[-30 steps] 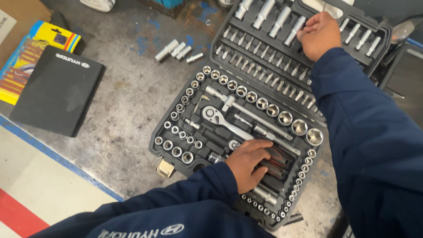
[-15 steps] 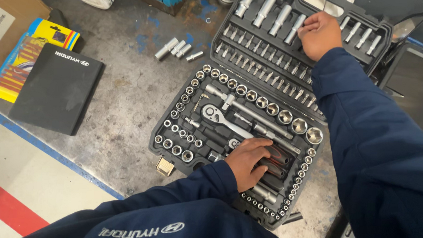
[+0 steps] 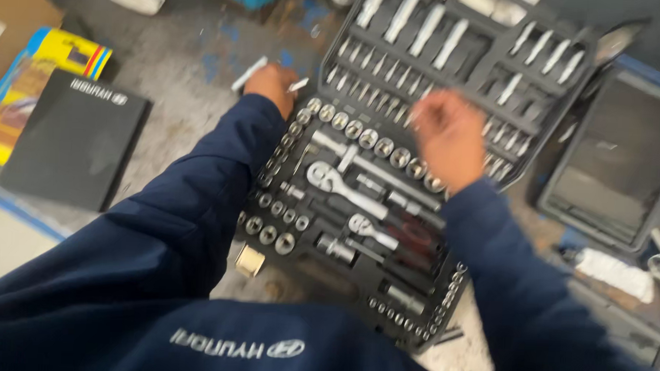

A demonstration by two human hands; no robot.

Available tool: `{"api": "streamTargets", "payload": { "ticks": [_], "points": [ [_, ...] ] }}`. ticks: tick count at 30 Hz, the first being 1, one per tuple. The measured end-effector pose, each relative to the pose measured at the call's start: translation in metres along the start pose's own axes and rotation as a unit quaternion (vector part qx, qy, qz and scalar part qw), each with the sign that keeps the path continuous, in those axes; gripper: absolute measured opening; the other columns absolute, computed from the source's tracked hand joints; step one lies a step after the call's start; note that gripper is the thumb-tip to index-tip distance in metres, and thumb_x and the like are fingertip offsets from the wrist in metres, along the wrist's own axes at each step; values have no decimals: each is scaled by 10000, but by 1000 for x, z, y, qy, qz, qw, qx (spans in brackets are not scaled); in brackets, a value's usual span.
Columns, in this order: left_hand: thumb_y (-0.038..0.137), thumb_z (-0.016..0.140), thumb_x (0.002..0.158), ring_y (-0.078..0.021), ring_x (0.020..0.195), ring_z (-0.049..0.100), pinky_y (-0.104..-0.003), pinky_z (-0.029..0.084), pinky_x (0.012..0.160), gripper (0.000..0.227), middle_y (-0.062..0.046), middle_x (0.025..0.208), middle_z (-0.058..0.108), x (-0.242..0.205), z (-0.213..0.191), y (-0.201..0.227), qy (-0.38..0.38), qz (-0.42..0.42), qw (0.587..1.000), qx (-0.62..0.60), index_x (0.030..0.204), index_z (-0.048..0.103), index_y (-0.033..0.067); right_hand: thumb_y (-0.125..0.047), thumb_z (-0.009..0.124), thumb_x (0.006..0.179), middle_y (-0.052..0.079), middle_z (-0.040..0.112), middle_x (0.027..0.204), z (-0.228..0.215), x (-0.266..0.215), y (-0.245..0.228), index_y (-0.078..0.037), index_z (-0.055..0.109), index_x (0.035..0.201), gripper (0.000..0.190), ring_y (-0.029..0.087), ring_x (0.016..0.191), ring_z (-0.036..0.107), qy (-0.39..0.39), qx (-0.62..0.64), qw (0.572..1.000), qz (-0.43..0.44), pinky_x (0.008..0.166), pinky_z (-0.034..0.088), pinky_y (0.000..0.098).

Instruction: The person opens a socket tool kit and systematically removes various sockets and extensions, placing them on the workbench. The person then returns each item to its designated slot in the kit, organizing the tools by size and type.

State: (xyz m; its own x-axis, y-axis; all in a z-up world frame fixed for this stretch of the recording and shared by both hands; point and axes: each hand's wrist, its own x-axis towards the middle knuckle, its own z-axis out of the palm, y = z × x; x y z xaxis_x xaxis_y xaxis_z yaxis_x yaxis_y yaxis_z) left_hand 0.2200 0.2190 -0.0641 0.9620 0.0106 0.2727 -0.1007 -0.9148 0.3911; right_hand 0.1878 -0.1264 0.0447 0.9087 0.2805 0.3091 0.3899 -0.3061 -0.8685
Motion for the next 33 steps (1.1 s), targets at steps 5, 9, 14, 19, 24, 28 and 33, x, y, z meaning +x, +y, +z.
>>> {"api": "streamTargets", "payload": {
  "ticks": [5, 9, 14, 19, 24, 28, 33],
  "points": [
    [153, 840, 707, -439, 922, 691, -492, 547, 840, 284, -218, 956, 720, 12, 19, -2, -49, -54, 997, 13, 976, 781, 82, -53, 678, 994, -24, 696, 939, 25, -57, -31, -19, 658, 1048, 68, 41, 836, 622, -26, 163, 983, 78, 754, 514, 226],
    [167, 778, 820, -417, 945, 709, -488, 568, 847, 155, -212, 947, 731, 36, 14, -3, -145, -84, 981, 99, 942, 792, 73, -61, 693, 985, -10, 697, 911, 31, -72, -55, -7, 670, 1034, 77, 39, 826, 617, -28, 111, 987, 112, 761, 525, 217],
    [121, 739, 836, -400, 823, 697, -472, 546, 748, 99, -217, 847, 708, 3, -21, 26, 89, -86, 988, -96, 882, 715, 36, -64, 701, 961, -7, 705, 925, 33, -82, -69, -9, 670, 1067, 124, 53, 825, 627, -33, 116, 988, 93, 759, 530, 229],
    [51, 648, 902, -286, 810, 728, -392, 548, 734, 114, -148, 865, 735, -90, -71, 140, 119, -104, 943, -292, 1005, 693, 38, -41, 694, 947, 37, 711, 1033, 31, -95, -81, 1, 634, 1197, 261, 61, 898, 651, -34, 137, 985, 99, 820, 539, 228],
    [60, 680, 919, -226, 808, 667, -333, 537, 723, 165, -113, 911, 701, -162, -96, 219, -3, -96, 879, -467, 1073, 732, 34, -22, 652, 911, 29, 678, 1167, 22, -104, -110, -47, 529, 1400, 505, 76, 881, 629, -44, 217, 965, 142, 775, 533, 233],
    [31, 698, 926, -158, 818, 675, -302, 537, 721, 170, -75, 929, 684, -176, -120, 232, 32, -10, 913, -407, 1090, 739, 23, -2, 626, 974, 64, 675, 1162, 12, -122, -122, -8, 571, 1409, 438, 95, 960, 641, -47, 241, 967, 73, 842, 541, 239],
    [-38, 684, 940, -86, 852, 687, -242, 559, 744, 181, -49, 955, 736, -142, -151, 251, 43, -27, 813, -580, 1120, 679, -21, 34, 626, 984, 86, 715, 1103, -6, -104, -144, 27, 626, 1305, 321, 118, 1000, 696, 6, 220, 975, 6, 903, 589, 269]
  ]
}}
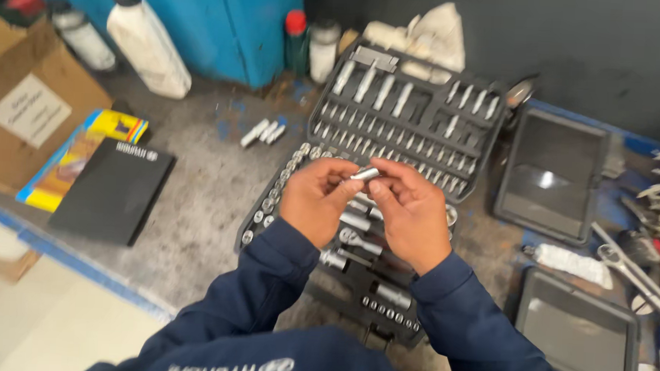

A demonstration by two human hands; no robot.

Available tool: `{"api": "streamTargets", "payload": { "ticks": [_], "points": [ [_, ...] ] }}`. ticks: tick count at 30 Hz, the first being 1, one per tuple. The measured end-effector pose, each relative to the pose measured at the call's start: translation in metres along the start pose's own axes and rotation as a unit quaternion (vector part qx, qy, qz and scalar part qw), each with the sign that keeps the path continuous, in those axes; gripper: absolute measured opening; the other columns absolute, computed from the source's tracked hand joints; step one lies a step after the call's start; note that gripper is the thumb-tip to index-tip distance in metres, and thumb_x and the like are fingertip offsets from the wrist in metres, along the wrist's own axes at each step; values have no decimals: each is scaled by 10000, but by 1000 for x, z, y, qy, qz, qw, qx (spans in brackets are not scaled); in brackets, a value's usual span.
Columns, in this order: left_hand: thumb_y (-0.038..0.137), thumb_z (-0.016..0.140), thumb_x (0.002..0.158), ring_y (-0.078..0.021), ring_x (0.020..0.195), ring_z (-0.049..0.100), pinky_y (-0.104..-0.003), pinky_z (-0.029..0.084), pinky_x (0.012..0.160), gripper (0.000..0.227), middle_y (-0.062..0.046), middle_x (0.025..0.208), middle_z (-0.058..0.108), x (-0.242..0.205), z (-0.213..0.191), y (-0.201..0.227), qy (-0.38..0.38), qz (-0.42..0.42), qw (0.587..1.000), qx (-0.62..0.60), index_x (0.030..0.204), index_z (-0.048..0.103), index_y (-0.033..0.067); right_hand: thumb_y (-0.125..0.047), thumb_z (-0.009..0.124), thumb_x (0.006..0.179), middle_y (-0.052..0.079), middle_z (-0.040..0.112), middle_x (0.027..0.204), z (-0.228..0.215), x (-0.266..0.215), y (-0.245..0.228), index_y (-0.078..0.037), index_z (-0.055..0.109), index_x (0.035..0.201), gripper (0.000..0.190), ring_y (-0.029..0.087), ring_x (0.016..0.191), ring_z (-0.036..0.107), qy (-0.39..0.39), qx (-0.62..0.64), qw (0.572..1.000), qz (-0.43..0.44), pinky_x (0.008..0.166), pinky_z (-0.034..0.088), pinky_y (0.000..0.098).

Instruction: The person opens a socket tool kit and systematically removes various sockets and extensions, placing them on the workbench. The person then returns each item to its designated slot in the kit, organizing the tools by size and type.

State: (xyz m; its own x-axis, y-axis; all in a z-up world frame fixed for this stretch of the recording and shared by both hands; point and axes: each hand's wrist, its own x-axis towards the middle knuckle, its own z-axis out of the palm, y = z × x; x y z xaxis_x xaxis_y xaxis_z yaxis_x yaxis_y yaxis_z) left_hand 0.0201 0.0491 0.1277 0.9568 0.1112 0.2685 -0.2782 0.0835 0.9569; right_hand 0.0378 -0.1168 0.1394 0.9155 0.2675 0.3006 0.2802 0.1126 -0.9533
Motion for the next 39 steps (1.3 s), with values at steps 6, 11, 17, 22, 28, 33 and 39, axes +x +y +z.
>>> {"api": "streamTargets", "payload": {
  "ticks": [6, 11, 17, 22, 28, 33, 39],
  "points": [
    [-87, 665, 960, -115, 898, 690, -242, 544, 779, 204, -96, 1015, 738, 7, 7, 39, 42, 82, 993, -70, 1162, 661, -57, 57, 627, 1002, 103, 734, 1072, 7, 18, -44, 67, 637, 1223, 221, 142, 967, 717, 52, 8, 995, -83, 886, 600, 279],
    [-95, 642, 952, -140, 993, 732, -257, 588, 877, 244, -122, 1076, 742, 12, 3, 61, 25, 118, 989, -88, 1194, 638, -64, 50, 630, 1010, 107, 732, 1085, 9, 26, -59, 70, 638, 1222, 214, 152, 983, 730, 46, 25, 991, -124, 878, 612, 288],
    [-49, 665, 1000, -121, 911, 705, -257, 585, 821, 210, -111, 1054, 734, 2, 2, 76, 19, 123, 989, -76, 1209, 650, -63, 31, 647, 1037, 106, 731, 1078, 14, 11, -73, 65, 637, 1242, 208, 152, 943, 728, 52, 20, 989, -136, 860, 610, 287],
    [-31, 655, 1005, -101, 855, 684, -244, 570, 762, 238, -82, 1028, 725, 3, 6, 77, 14, 118, 989, -92, 1242, 641, -49, 101, 648, 1016, 132, 705, 1167, 9, 4, -79, 70, 615, 1228, 217, 187, 1062, 719, 39, 56, 983, -168, 971, 597, 322],
    [-44, 648, 1019, -101, 867, 684, -242, 568, 777, 240, -80, 1026, 722, -20, 20, 77, 4, 119, 989, -86, 1259, 632, -50, 148, 637, 1031, 153, 695, 1244, -3, -19, -79, 69, 612, 1230, 216, 203, 1143, 706, 31, 69, 981, -180, 1068, 596, 345],
    [-48, 639, 1001, -107, 863, 697, -243, 569, 767, 228, -80, 1030, 717, -21, 36, 84, 12, 109, 992, -62, 1230, 643, -53, 165, 636, 988, 166, 681, 1267, -17, -22, -82, 59, 619, 1167, 209, 190, 1140, 700, 41, 73, 981, -175, 1017, 572, 310],
    [-53, 651, 1015, -124, 900, 699, -263, 575, 804, 209, -95, 1058, 722, -37, 51, 82, 7, 110, 992, -67, 1223, 642, -66, 186, 655, 983, 180, 664, 1310, -38, -38, -76, 68, 632, 1097, 165, 178, 1152, 674, 25, 88, 980, -178, 1027, 560, 299]
  ]
}}
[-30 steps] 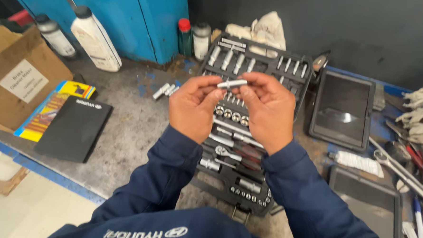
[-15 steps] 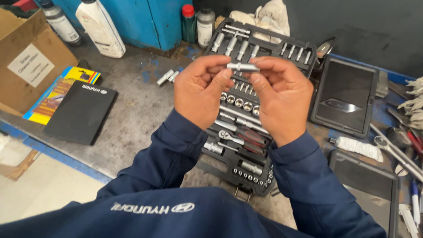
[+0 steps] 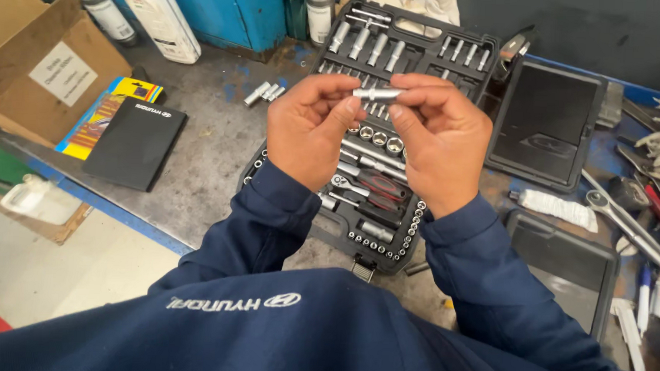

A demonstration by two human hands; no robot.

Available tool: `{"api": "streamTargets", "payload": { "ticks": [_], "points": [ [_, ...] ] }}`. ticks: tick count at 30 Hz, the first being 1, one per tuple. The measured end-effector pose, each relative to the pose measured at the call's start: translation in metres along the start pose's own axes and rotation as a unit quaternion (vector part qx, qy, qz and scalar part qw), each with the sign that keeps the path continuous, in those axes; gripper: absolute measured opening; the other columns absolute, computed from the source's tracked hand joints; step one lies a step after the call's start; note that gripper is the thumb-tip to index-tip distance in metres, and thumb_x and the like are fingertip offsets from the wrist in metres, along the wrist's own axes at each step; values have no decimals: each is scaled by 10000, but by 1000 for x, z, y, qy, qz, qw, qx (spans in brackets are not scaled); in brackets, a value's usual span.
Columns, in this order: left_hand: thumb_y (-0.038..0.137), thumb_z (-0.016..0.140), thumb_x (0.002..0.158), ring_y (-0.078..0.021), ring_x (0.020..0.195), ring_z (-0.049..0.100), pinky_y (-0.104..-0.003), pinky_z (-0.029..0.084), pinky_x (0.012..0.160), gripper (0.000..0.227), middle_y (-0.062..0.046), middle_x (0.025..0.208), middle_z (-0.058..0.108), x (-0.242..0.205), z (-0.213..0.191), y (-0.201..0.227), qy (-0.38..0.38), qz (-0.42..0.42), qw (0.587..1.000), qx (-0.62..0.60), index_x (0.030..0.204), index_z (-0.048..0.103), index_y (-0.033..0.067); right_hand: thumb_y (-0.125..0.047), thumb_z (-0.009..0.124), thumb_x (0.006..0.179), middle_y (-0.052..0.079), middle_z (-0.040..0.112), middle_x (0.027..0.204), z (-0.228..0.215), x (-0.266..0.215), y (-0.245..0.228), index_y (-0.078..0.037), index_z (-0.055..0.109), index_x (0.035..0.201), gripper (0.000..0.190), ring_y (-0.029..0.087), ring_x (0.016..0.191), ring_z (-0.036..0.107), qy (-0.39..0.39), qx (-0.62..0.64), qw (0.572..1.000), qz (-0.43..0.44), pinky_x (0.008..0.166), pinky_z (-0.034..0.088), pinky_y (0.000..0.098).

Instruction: The person opens a socket tool kit and systematically removes various sockets and extensions, placing them on the workbench. The person then returns each item to its designated slot in the kit, organizing the tools by size and type.

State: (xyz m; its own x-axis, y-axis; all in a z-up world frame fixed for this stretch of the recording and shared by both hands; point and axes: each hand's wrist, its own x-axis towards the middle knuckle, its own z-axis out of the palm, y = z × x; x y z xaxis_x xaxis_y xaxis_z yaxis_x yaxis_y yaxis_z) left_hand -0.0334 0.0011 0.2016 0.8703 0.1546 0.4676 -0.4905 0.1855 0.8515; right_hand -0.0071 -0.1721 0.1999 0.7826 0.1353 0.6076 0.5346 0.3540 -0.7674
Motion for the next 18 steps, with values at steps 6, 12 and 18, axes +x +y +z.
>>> {"api": "streamTargets", "payload": {
  "ticks": [6, 12, 18],
  "points": [
    [-69, 623, 1005, -127, 937, 714, -262, 587, 832, 248, -99, 1078, 727, -2, 12, 7, 6, 8, 1000, 23, 1253, 623, -70, 157, 658, 994, 179, 672, 1307, -6, 8, -12, 74, 645, 1128, 158, 182, 1162, 680, -19, 7, 1000, -6, 1048, 562, 305],
    [-88, 613, 1019, -143, 935, 714, -275, 590, 834, 256, -109, 1080, 708, 4, 2, -2, -11, 14, 1000, 21, 1274, 619, -72, 132, 675, 1010, 163, 685, 1293, -2, 10, -6, 88, 663, 1162, 158, 172, 1151, 676, -4, -10, 1000, -3, 1025, 564, 298],
    [-85, 603, 1015, -131, 923, 702, -270, 589, 833, 279, -99, 1073, 715, 22, -22, -21, -38, -5, 999, -10, 1292, 612, -58, 120, 683, 1015, 151, 689, 1275, 13, 12, 14, 87, 675, 1172, 161, 171, 1160, 672, 21, -45, 999, -5, 1047, 554, 304]
  ]
}}
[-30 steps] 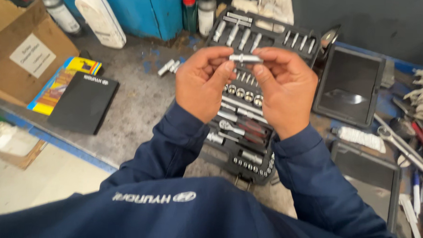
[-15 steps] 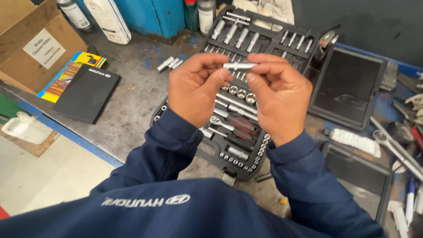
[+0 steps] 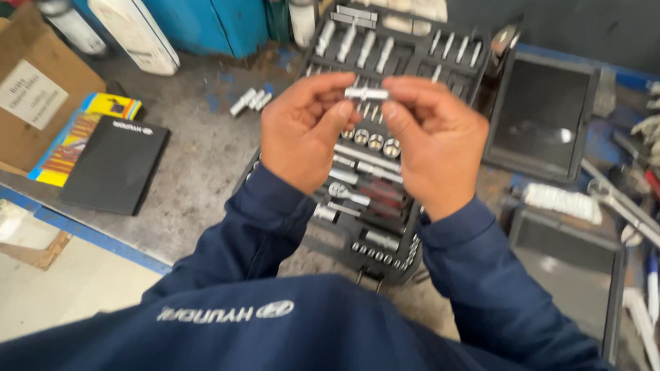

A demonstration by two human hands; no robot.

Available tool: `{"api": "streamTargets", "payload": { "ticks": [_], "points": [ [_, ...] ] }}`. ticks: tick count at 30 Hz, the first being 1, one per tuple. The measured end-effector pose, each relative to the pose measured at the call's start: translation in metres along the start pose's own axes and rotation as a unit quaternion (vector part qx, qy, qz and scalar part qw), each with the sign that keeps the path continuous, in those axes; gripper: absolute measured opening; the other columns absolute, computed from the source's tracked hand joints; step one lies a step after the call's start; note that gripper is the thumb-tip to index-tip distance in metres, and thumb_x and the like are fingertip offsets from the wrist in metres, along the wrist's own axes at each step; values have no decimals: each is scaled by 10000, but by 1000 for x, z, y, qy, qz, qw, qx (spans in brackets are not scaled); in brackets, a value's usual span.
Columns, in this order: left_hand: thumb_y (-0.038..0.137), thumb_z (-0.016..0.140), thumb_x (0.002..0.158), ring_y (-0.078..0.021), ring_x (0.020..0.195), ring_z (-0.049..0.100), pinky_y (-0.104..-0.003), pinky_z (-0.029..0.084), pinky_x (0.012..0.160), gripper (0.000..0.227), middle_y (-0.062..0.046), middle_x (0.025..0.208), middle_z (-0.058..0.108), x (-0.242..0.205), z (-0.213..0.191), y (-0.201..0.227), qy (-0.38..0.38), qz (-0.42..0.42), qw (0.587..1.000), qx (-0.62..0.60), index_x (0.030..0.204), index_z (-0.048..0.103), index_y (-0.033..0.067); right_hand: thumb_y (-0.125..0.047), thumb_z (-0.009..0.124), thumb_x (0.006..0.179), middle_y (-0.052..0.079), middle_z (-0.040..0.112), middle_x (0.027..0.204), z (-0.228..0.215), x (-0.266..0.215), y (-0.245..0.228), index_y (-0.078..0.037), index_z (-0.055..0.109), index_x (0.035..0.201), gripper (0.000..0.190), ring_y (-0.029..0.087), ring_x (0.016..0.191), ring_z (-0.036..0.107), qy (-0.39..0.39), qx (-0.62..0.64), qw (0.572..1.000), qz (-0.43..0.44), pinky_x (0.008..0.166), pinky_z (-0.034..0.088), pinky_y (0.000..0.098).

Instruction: The person opens a socket tool kit and systematically removes various sockets and extensions, placing them on the workbench. The person then returns each item to its designated slot in the kit, organizing the tools by size and type.

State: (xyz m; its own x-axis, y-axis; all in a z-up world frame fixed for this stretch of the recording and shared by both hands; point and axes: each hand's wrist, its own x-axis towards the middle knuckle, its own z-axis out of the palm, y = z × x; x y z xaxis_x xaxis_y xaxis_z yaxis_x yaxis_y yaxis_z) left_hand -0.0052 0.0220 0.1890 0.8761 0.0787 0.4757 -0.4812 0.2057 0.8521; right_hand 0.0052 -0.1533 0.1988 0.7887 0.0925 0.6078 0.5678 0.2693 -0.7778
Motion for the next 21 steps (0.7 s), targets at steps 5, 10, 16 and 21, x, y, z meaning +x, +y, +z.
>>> {"api": "streamTargets", "payload": {
  "ticks": [5, 10, 16, 21],
  "points": [
    [-79, 616, 1027, -132, 905, 711, -275, 598, 825, 246, -98, 1057, 721, 5, -19, -16, -12, -6, 1000, -19, 1272, 622, -61, 113, 697, 1041, 156, 690, 1303, 16, -4, 11, 80, 674, 1188, 153, 175, 1149, 681, 12, -32, 999, -9, 1023, 563, 292],
    [-67, 607, 1021, -125, 872, 712, -270, 604, 791, 217, -95, 1036, 729, 19, -29, -27, -7, -35, 999, -30, 1237, 631, -61, 86, 701, 1019, 155, 709, 1231, 26, 5, 25, 60, 611, 1261, 260, 177, 1125, 698, 48, -13, 998, 32, 1012, 581, 302],
    [-88, 613, 1012, -130, 895, 708, -274, 597, 802, 217, -97, 1046, 720, 18, -32, -43, -20, -46, 997, -57, 1226, 625, -55, 100, 698, 1039, 166, 685, 1279, 23, 2, 39, 49, 572, 1334, 326, 183, 1170, 680, 45, 7, 998, 43, 1059, 562, 312],
    [-111, 630, 981, -121, 913, 699, -270, 584, 833, 194, -89, 1028, 722, -16, -29, -89, -21, -82, 994, -70, 1162, 615, -43, 76, 652, 1017, 172, 683, 1249, 18, -27, 71, 33, 563, 1336, 334, 200, 1129, 672, 110, 154, 969, 157, 1020, 559, 334]
  ]
}}
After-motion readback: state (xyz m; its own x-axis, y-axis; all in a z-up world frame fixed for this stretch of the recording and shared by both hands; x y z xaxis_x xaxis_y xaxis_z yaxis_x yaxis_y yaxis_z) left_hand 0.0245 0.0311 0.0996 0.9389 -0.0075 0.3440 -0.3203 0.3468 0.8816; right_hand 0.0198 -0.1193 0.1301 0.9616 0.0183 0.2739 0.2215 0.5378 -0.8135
